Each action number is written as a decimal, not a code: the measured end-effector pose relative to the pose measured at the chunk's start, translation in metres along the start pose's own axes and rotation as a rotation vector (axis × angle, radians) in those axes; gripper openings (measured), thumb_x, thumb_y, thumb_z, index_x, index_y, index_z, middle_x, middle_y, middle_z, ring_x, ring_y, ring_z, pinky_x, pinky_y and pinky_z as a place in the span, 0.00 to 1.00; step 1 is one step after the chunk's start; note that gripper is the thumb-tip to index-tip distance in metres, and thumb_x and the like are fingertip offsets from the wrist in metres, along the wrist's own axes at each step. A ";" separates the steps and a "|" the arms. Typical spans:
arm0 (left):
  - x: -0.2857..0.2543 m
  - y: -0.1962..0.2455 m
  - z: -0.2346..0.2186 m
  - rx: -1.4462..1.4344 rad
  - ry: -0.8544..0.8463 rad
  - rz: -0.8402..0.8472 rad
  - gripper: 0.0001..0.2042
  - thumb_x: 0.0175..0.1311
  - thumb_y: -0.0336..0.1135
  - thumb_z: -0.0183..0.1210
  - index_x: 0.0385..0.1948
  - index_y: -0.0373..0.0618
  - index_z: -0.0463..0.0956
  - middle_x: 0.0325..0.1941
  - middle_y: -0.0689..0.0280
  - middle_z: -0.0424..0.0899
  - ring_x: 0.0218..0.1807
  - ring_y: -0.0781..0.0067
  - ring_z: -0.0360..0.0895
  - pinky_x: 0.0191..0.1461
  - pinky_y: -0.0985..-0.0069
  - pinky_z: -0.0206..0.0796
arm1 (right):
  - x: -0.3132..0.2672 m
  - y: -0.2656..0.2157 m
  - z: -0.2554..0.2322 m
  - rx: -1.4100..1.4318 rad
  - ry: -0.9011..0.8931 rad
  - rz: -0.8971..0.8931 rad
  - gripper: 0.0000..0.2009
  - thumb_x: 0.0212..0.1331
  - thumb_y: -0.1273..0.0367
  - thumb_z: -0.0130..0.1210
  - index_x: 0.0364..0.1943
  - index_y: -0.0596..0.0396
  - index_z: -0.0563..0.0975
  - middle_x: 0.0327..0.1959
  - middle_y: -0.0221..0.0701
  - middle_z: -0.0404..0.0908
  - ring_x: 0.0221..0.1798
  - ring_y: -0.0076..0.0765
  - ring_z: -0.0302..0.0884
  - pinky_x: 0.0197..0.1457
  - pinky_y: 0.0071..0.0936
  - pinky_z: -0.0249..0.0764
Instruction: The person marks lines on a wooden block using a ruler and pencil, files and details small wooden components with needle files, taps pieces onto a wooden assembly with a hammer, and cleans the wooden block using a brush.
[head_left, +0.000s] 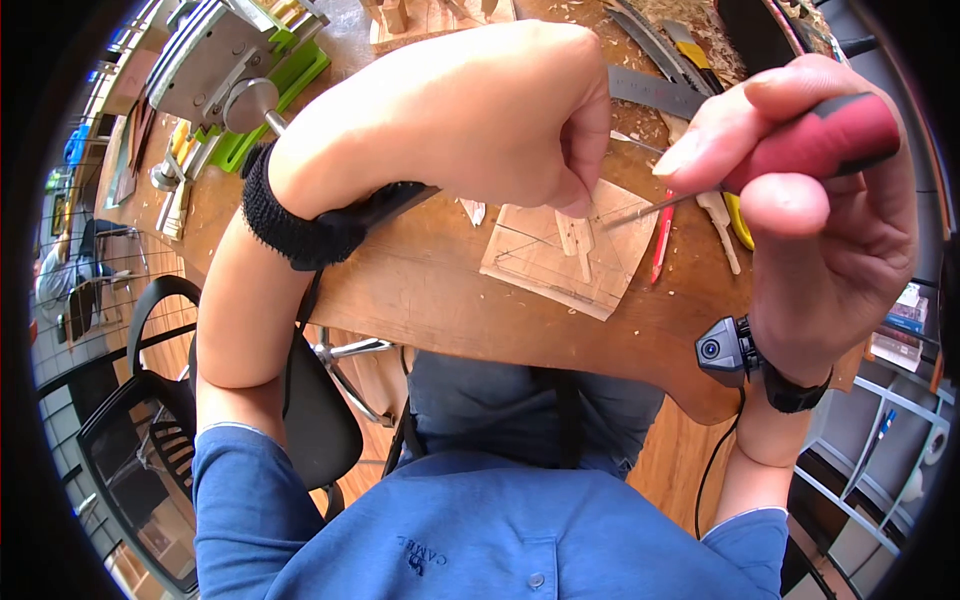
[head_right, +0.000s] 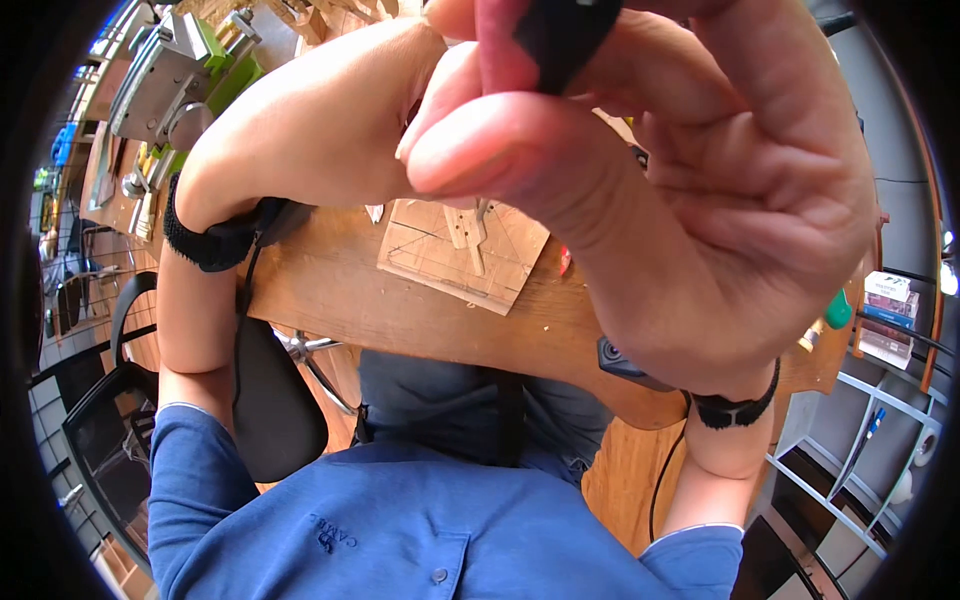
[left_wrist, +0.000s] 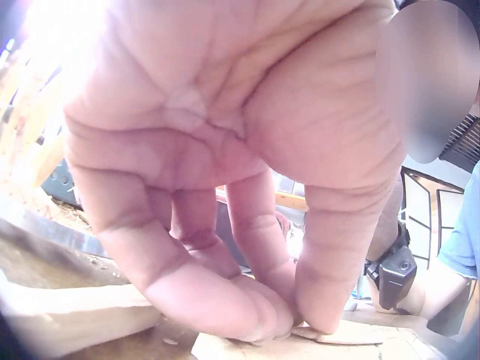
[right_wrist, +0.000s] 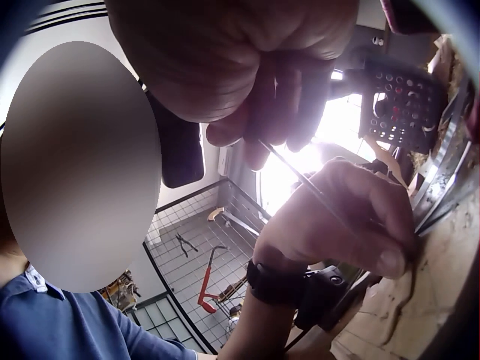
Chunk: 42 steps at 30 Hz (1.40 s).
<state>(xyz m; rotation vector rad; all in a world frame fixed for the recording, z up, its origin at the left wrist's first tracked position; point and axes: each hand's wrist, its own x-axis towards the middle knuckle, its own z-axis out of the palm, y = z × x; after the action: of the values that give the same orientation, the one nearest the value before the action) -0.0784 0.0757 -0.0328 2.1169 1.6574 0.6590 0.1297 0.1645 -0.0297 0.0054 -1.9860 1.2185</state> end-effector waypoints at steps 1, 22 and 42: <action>-0.005 0.000 -0.004 -0.008 0.007 -0.007 0.07 0.49 0.28 0.71 0.31 0.41 0.89 0.29 0.59 0.90 0.33 0.62 0.88 0.38 0.68 0.78 | 0.000 0.000 0.003 0.001 -0.001 0.018 0.22 0.70 0.63 0.64 0.56 0.69 0.74 0.36 0.45 0.85 0.39 0.41 0.84 0.48 0.39 0.82; -0.007 0.038 -0.034 -0.066 -0.177 -0.109 0.06 0.57 0.31 0.68 0.34 0.43 0.89 0.30 0.59 0.89 0.36 0.63 0.88 0.40 0.69 0.77 | -0.002 0.003 0.004 0.051 -0.059 0.064 0.19 0.68 0.68 0.66 0.56 0.66 0.74 0.39 0.44 0.86 0.44 0.39 0.87 0.52 0.35 0.86; 0.006 0.022 -0.049 -0.355 -0.350 -0.201 0.06 0.57 0.30 0.68 0.35 0.43 0.89 0.30 0.60 0.89 0.36 0.63 0.88 0.40 0.69 0.77 | -0.002 0.002 0.005 0.056 -0.050 0.061 0.19 0.68 0.68 0.66 0.55 0.66 0.74 0.39 0.44 0.86 0.43 0.39 0.87 0.51 0.35 0.86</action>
<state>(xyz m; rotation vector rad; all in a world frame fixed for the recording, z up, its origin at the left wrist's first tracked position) -0.0875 0.0764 0.0211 1.6773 1.4159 0.4489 0.1275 0.1614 -0.0342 0.0034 -2.0077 1.3249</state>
